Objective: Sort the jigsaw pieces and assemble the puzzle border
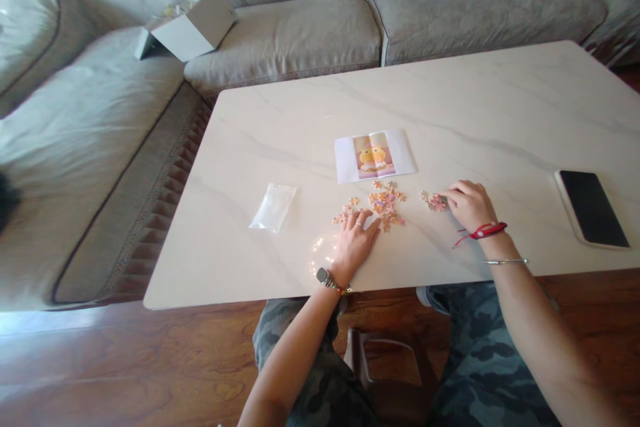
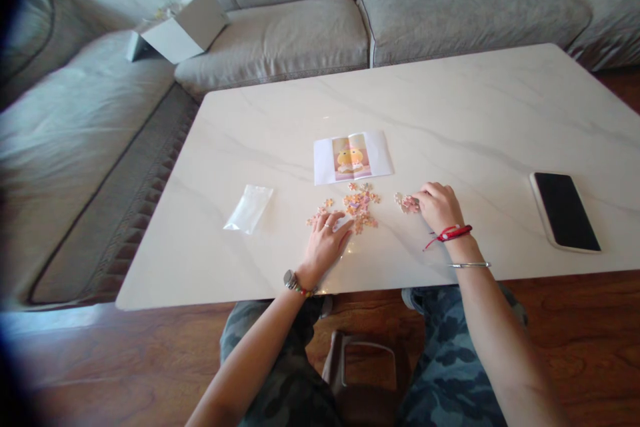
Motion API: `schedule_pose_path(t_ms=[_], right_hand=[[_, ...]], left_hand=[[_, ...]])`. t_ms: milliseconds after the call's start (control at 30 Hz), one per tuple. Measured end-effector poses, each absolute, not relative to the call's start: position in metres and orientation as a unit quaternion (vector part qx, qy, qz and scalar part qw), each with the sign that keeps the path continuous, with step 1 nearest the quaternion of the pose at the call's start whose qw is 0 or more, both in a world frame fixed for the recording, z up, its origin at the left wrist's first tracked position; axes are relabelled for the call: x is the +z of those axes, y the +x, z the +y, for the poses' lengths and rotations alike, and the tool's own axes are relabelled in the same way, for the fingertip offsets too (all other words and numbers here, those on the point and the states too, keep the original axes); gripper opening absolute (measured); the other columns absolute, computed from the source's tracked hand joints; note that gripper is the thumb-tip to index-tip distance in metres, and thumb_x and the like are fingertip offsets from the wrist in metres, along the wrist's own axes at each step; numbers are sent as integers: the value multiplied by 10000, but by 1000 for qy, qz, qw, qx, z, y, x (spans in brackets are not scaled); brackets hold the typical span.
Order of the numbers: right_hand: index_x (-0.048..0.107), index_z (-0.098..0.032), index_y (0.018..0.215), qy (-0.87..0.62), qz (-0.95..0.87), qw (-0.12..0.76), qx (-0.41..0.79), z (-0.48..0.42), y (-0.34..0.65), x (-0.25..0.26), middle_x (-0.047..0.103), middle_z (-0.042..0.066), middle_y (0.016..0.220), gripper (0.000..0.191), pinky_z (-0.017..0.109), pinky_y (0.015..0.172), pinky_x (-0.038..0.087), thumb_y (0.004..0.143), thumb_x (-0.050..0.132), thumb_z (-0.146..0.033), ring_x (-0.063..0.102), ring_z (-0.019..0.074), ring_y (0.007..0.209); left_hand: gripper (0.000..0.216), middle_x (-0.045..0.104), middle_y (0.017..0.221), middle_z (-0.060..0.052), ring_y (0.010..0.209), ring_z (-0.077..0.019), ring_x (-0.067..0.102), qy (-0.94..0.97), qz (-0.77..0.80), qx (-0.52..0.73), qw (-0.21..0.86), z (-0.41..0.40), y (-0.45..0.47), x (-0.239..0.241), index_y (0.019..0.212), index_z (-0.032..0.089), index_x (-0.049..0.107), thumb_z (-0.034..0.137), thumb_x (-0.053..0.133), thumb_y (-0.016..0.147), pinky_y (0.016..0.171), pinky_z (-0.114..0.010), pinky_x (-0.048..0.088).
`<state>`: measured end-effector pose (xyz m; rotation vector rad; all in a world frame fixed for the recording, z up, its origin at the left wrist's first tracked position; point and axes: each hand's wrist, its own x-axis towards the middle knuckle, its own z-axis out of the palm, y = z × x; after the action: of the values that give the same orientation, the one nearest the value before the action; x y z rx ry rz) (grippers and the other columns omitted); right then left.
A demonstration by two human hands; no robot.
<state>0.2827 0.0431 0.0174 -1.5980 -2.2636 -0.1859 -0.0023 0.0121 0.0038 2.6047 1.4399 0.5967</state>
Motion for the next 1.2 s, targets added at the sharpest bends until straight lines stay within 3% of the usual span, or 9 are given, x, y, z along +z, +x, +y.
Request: schedule_pose_path(t_ms=[167,300,400,600,800,1000,1200], right_hand=[[651,-198,810,-548,-790,274,-10,32,251,22,568,44,781,189,287,709,395,798,465,-167,520,152,719],[636,-198,906,-487,-838,239,53,25,213,21,572,54,833,174,298,735,406,798,502,-222,526,166,777],[614,-180,983,-490,-847,198,56,24,197,15,570,72,874,219,308,724,402,795,515,-233,521,182,803],[605,-168,936,-508,-840,182,60,28,188,7,572,76,884,179,305,713,391,807,508,-244,516,184,804],[601,-164,912,-496,-838,221,63,23,188,10,573,76,873,172,308,722,396,804,521,-271,523,184,816],[604,-185,895,-490,-835,238,73,19,187,12,574,68,837,150,317,712,408,802,529,-275,527,182,787],[596,-190,899,-504,-816,264,103,24,185,16,567,64,850,138,318,725,415,792,541,-257,532,184,819]], left_hand=[[196,504,1101,-68,1035,-226,435,843,490,215,50,8,-12,3,1003,248,583,255,482,836,877,-413,423],[287,485,1136,-63,1039,-224,430,869,447,198,78,5,-7,6,1114,280,535,282,493,830,886,-403,418],[275,466,1177,-54,1065,-237,407,876,435,186,91,4,-5,6,1093,299,553,298,504,822,885,-407,416],[186,471,1155,-53,1067,-228,403,866,441,217,88,7,-17,2,953,264,620,277,473,840,908,-420,398],[149,474,1160,-55,1062,-225,406,852,460,229,99,11,-26,0,872,227,620,268,481,837,900,-415,403],[241,441,1197,-68,1082,-236,398,843,476,223,115,10,-22,-1,1040,242,567,305,523,812,923,-424,387],[210,430,1189,-63,1093,-227,386,828,479,251,146,14,-24,0,981,235,576,331,545,797,931,-411,387]])
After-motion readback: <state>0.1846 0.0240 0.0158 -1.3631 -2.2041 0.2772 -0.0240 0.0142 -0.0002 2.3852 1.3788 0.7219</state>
